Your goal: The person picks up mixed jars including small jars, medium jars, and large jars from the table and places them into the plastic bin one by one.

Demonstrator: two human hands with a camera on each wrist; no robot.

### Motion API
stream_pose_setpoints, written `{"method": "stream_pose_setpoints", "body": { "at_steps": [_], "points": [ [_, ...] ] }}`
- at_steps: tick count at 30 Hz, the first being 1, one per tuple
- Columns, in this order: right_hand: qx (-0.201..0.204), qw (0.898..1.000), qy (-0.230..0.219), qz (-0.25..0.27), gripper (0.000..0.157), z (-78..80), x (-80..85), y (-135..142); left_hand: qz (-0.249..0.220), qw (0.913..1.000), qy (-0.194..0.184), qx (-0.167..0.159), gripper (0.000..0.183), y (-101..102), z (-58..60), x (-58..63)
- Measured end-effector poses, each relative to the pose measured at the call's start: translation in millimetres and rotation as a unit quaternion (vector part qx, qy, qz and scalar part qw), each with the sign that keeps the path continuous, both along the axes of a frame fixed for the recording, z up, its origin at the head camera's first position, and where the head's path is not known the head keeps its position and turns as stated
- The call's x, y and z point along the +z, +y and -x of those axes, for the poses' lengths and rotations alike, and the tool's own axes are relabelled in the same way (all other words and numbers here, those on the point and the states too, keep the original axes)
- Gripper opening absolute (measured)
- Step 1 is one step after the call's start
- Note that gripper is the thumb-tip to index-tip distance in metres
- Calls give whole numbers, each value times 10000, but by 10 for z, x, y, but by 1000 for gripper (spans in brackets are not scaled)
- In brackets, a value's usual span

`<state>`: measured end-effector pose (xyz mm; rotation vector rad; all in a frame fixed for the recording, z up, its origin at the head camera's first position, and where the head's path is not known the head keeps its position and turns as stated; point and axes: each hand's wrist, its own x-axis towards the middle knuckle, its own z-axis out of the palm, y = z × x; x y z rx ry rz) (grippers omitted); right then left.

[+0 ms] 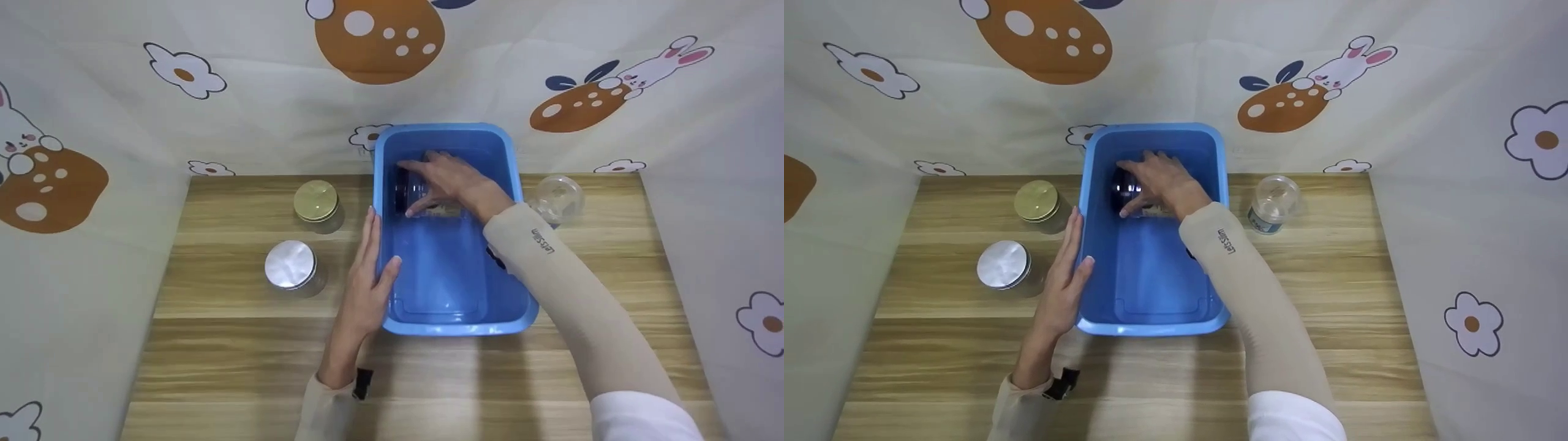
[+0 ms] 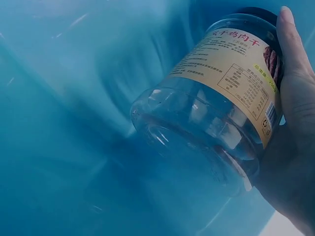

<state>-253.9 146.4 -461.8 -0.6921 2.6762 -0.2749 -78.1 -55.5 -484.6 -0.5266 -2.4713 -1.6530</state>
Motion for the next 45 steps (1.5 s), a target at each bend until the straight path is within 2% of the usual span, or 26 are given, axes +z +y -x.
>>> {"method": "stream_pose_setpoints", "body": {
  "at_steps": [10, 17, 29, 45],
  "points": [
    [173, 9995, 50, -241, 107, -34, -67, -89, 22, 10000, -72, 31, 66, -12, -21, -3],
    [167, 9996, -28, -217, 103, -59, -106, -112, 1, 10000, -71, 32, 66, -2, -30, 7],
    [288, 9994, 120, -155, 102, -56, -140, -89, -75, 10000, 5, -30, 66, 12, -5, 2],
    [156, 9992, 59, -357, 105, -58, -193, -109, -13, 10000, -68, -51, 68, 7, 4, 12]
  ]
}}
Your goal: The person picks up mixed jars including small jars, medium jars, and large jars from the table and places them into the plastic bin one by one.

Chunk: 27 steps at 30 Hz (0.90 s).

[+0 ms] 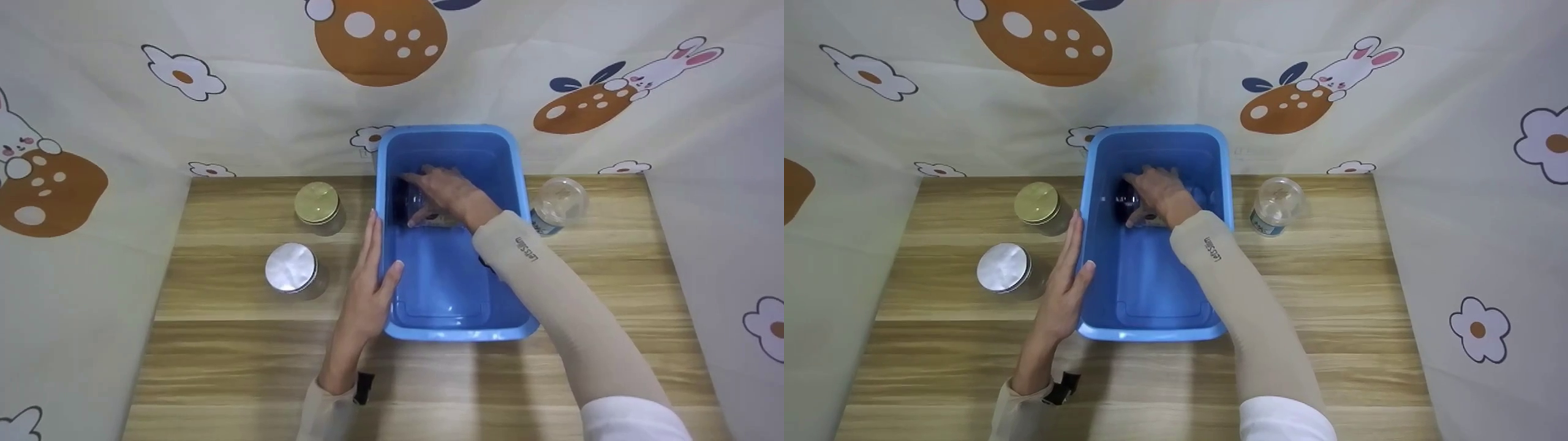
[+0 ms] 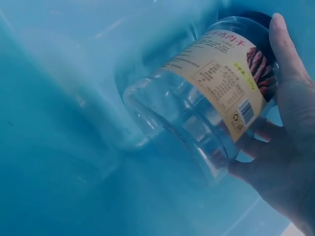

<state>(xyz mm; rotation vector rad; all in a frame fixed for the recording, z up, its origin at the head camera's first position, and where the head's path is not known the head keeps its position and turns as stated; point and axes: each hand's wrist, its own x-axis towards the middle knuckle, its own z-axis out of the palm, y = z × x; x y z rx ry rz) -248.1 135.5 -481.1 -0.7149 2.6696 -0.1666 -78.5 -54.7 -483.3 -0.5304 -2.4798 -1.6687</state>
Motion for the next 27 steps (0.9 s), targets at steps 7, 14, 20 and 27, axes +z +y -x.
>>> {"method": "stream_pose_setpoints", "body": {
  "at_steps": [7, 14, 20, 27],
  "points": [
    [26, 10000, 58, 50, 104, -8, -6, -9, -14, 10000, -1, 23, 68, -7, -9, -24],
    [-26, 10000, 57, 75, 104, 12, -7, -33, -2, 10000, -58, 34, 67, -17, -15, -25],
    [-151, 9998, 134, -48, 107, -17, 33, -42, 15, 9999, -102, 21, 67, -16, -10, -19],
    [-235, 9995, -35, -215, 113, -51, 161, -11, 11, 10000, -76, -24, 67, -11, 4, -4]
  ]
}}
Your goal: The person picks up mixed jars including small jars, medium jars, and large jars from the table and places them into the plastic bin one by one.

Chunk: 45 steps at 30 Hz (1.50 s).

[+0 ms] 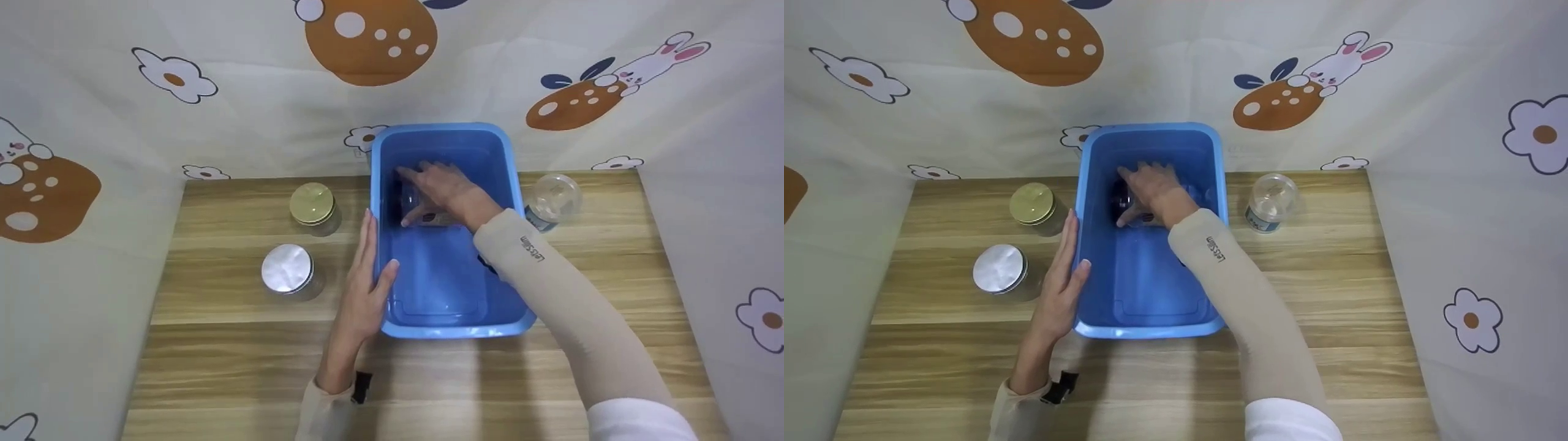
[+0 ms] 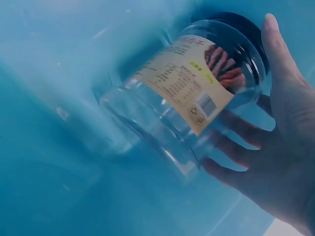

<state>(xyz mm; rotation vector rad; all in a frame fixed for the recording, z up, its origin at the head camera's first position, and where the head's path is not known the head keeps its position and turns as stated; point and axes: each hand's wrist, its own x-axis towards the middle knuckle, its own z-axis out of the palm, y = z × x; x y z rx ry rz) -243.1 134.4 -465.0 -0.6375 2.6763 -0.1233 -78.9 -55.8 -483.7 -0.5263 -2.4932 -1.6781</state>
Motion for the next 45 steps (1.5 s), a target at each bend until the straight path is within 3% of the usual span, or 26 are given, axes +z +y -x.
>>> {"method": "stream_pose_setpoints", "body": {
  "at_steps": [8, 23, 31, 37, 45],
  "points": [
    [-181, 9993, -243, -202, 120, -41, 123, 91, -10, 9999, -100, 6, 68, 8, 2, 4],
    [-411, 9987, -287, 79, 108, -96, 213, 123, -26, 9999, -151, 1, 67, 23, -2, 22],
    [-494, 9954, -685, 454, 109, -168, 330, 136, 86, 9999, -84, 41, 67, 2, -5, 20],
    [-589, 9951, -524, 594, 116, -233, 385, 176, 93, 10000, -22, 16, 67, 4, -4, 6],
    [-379, 9946, -184, 943, 112, -268, 455, 153, -58, 10000, -12, 19, 66, 1, 0, -4]
  ]
}}
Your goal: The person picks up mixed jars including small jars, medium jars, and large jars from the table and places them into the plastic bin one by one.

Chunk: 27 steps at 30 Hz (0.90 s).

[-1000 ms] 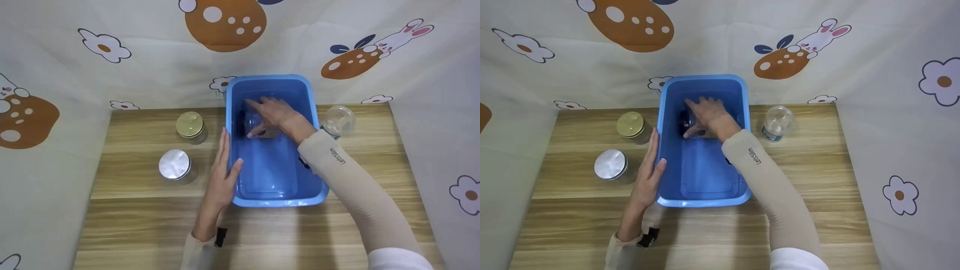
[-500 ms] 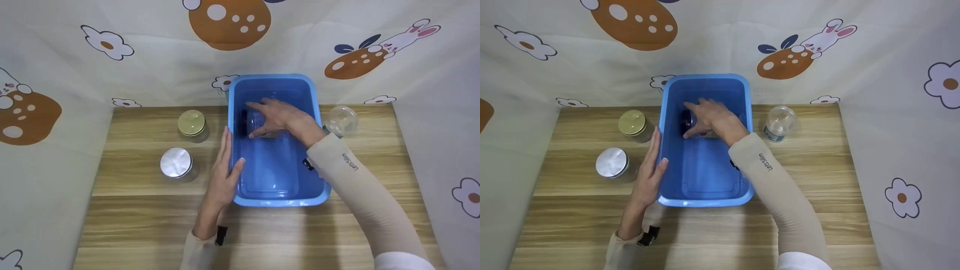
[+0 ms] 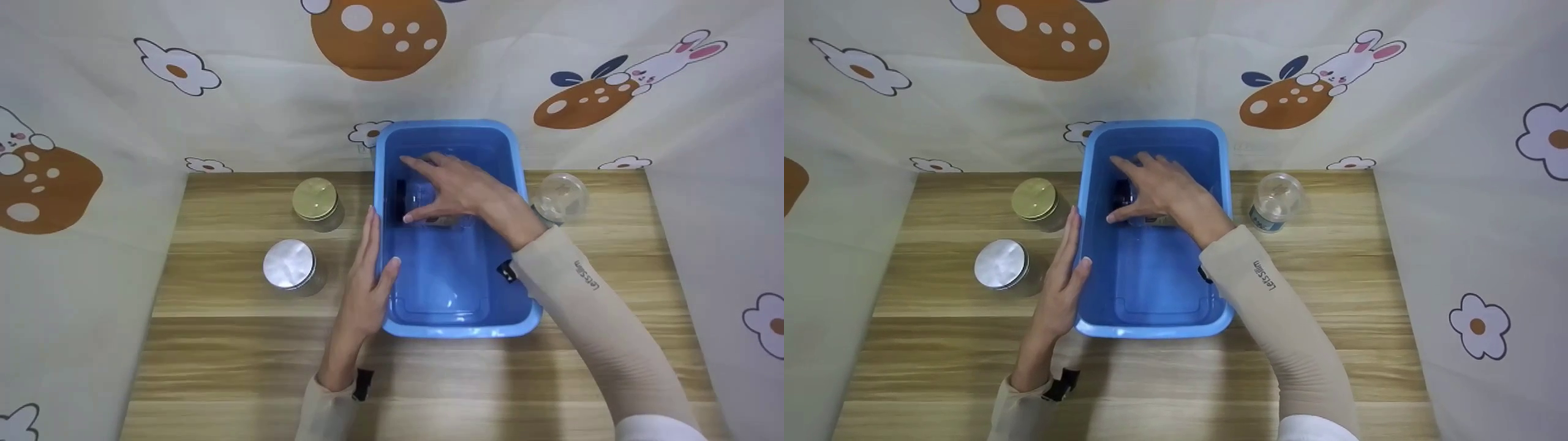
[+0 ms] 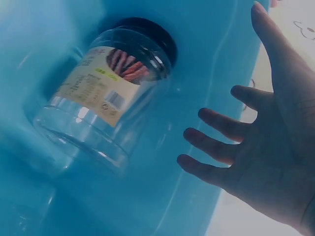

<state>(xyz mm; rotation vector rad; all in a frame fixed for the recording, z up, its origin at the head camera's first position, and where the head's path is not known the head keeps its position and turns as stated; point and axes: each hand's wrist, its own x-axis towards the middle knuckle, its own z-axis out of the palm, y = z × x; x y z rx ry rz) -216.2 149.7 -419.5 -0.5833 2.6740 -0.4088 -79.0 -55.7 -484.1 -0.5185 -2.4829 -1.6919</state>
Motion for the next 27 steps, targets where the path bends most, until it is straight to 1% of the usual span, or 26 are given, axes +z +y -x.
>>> {"method": "stream_pose_setpoints", "body": {
  "at_steps": [4, 9, 11, 14, 18, 23, 27],
  "points": [
    [31, 9992, 249, 299, 109, -8, 103, 40, -58, 10000, -66, -10, 66, 3, 1, 5],
    [156, 9941, 796, 723, 106, -10, 266, 91, -83, 9999, -107, 7, 65, -6, 9, 5],
    [219, 9923, 933, 779, 107, -14, 326, 98, -88, 9999, -110, 18, 65, -9, 14, -2],
    [267, 9911, 1023, 803, 105, -37, 404, 108, -98, 9999, -105, 30, 65, -7, 16, -8],
    [354, 9880, 1253, 834, 105, -78, 456, 116, -71, 9999, -94, 40, 65, -1, 13, -8],
    [653, 9816, 1559, 894, 102, -117, 470, 113, -55, 9999, -123, 54, 65, -9, -11, 8],
    [777, 9779, 1737, 861, 102, -157, 485, 145, -56, 10000, -61, 34, 66, -9, -8, 3]
  ]
}}
